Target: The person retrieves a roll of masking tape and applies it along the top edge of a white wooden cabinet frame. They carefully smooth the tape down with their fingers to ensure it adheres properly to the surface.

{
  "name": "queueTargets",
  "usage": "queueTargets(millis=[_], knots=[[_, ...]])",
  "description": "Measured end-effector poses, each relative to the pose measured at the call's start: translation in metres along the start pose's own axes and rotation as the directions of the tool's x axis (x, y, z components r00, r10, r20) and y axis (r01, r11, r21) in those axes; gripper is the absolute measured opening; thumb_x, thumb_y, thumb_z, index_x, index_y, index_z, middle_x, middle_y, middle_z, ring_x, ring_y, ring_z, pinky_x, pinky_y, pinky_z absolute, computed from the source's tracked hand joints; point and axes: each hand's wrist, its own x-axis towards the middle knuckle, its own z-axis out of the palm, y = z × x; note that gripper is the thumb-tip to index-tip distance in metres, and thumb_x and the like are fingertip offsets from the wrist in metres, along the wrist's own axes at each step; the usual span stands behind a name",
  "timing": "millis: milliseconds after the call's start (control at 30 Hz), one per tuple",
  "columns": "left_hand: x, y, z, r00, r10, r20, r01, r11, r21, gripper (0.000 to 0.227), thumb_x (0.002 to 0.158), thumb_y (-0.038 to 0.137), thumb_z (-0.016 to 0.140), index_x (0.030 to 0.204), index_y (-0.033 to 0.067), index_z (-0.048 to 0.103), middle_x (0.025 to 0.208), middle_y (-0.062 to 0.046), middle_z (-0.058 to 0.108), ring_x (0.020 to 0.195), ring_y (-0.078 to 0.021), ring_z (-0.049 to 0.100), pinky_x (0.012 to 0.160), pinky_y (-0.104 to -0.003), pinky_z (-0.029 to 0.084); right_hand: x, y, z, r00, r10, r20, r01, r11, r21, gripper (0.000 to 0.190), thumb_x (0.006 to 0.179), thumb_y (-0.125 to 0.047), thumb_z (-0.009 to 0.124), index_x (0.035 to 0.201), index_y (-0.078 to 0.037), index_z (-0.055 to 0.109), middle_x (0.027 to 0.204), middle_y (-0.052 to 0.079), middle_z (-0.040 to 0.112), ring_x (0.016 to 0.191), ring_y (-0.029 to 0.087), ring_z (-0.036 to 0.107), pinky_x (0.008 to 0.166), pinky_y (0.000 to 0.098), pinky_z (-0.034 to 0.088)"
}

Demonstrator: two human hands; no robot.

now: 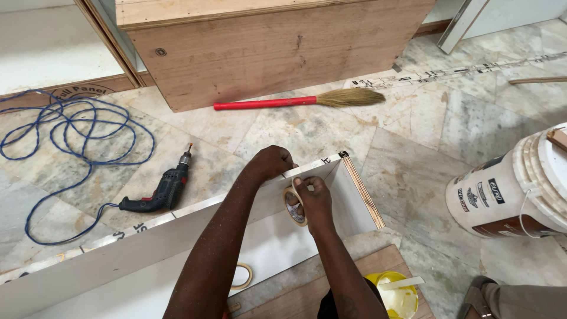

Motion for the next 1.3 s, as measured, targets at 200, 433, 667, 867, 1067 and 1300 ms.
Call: queueTargets(millis=[200,433,667,867,1067,1300], knots=[[0.023,-0.021,0.006,0.997,-0.037,0.067,0.031,0.996,0.082,0.032,0.081,0.043,0.082,0.087,0.0116,0.078,0.082,-0.010,0.077,0.077,-0.0220,0.070,0.076,-0.038,0.056,0.007,0.004,0.002,1.000,-0.008,-0.018,0.007,0.999,-0.050,0.032,0.094,-0.033,0.072,0.096,-0.004,0.059,0.065,0.011,0.071,0.042,0.010,0.053,0.039,0.0245,0.040],[-0.021,0.010,-0.011,0.978,0.101,-0.184,-0.087,0.993,0.085,0.036,0.081,0.046,0.079,0.092,0.0120,0.073,0.084,-0.010,0.076,0.080,-0.0248,0.073,0.074,-0.040,0.056,0.009,0.007,0.003,0.999,0.007,-0.031,-0.008,0.999,-0.046,0.030,0.094,-0.031,0.072,0.098,-0.004,0.060,0.068,0.011,0.072,0.043,0.012,0.055,0.040,0.0264,0.040],[-0.074,0.058,-0.015,0.956,0.254,-0.148,-0.184,0.909,0.374,0.034,0.076,0.039,0.082,0.093,0.0110,0.073,0.092,-0.010,0.074,0.087,-0.0288,0.072,0.078,-0.042,0.057,0.005,0.000,0.005,1.000,0.002,-0.009,-0.002,0.999,-0.032,0.025,0.099,-0.030,0.063,0.100,-0.006,0.062,0.079,0.009,0.073,0.057,0.012,0.067,0.043,0.0260,0.043],[-0.080,0.062,-0.001,0.960,0.198,-0.200,-0.087,0.886,0.456,0.034,0.078,0.031,0.080,0.101,0.0082,0.068,0.100,-0.012,0.070,0.092,-0.0321,0.071,0.079,-0.046,0.056,0.008,0.009,0.004,1.000,-0.002,0.011,0.002,0.998,0.058,0.021,0.100,-0.024,0.063,0.101,-0.003,0.062,0.080,0.010,0.073,0.054,0.012,0.063,0.042,0.0265,0.043],[-0.078,0.060,0.005,0.932,0.295,-0.212,-0.147,0.840,0.522,0.034,0.080,0.029,0.079,0.094,0.0019,0.063,0.093,-0.016,0.068,0.087,-0.0344,0.071,0.075,-0.047,0.056,0.031,0.042,-0.009,0.970,0.181,0.161,-0.214,0.952,0.219,0.015,0.100,-0.022,0.057,0.101,-0.011,0.067,0.073,0.006,0.070,0.047,0.007,0.048,0.043,0.0228,0.037],[-0.077,0.051,0.011,0.884,0.417,-0.209,-0.238,0.789,0.567,0.036,0.081,0.024,0.081,0.097,0.0001,0.059,0.088,-0.018,0.067,0.083,-0.0360,0.070,0.071,-0.047,0.056,0.055,0.133,0.002,0.788,0.417,0.453,-0.615,0.559,0.556,0.013,0.101,-0.030,0.057,0.102,-0.018,0.062,0.072,-0.003,0.062,0.049,0.006,0.046,0.044,0.0242,0.038]])
